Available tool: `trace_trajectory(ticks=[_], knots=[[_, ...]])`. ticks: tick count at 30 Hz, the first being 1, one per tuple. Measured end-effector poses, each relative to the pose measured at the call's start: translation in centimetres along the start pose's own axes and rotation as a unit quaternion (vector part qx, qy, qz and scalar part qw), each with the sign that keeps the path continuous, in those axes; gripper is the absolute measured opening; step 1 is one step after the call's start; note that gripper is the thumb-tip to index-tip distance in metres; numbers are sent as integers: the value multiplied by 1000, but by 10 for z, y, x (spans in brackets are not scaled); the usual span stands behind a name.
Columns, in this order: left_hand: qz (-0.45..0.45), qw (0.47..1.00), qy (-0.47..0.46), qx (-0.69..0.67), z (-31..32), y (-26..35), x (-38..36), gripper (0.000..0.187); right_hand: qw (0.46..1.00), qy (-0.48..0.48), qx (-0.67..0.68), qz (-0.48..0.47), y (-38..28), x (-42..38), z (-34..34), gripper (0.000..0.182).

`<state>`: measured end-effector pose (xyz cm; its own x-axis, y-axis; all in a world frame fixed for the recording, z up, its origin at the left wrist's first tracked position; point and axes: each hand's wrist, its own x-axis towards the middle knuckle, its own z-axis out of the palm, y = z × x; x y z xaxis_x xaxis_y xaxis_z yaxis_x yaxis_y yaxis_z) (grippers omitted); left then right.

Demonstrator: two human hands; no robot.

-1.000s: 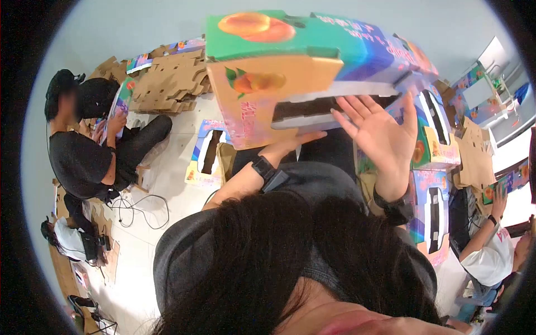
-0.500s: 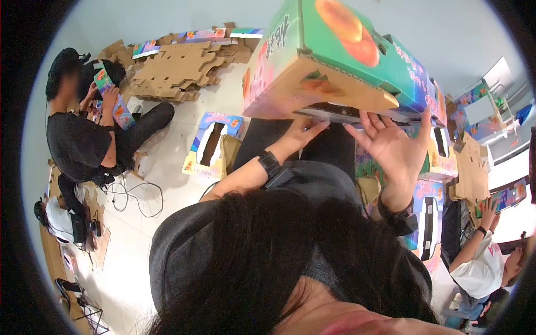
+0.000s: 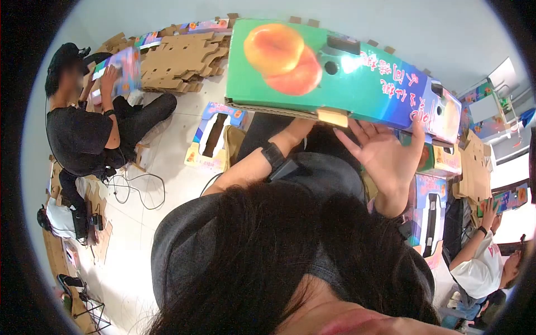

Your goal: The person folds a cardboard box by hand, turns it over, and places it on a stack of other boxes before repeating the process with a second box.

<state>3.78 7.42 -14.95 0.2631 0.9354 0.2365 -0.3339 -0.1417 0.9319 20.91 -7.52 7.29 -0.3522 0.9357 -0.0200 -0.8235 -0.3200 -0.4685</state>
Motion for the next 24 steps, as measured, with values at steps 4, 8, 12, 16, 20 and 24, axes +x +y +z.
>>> trace_trajectory(ticks=[4, 8, 12, 16, 20, 24], knots=[[-33, 998, -3, -45, 12, 40, -18, 33, 1000, -3, -4, -7, 9, 3, -5, 54], [11, 986, 59, -156, 1, 26, -20, 35, 996, -6, -56, -76, 19, 7, -2, 59], [22, 977, 81, -198, -9, 40, -37, 37, 988, -48, -108, -99, 7, 27, -25, 67], [30, 974, 77, -211, -25, 53, -58, 39, 987, -79, -100, -99, -3, 36, -50, 73], [5, 983, 14, -184, -23, 64, -59, 41, 977, -120, -86, -153, -13, 38, -67, 77], [-44, 986, -98, -128, -3, 76, -41, 43, 955, -109, -143, -237, -40, 27, -86, 80]])
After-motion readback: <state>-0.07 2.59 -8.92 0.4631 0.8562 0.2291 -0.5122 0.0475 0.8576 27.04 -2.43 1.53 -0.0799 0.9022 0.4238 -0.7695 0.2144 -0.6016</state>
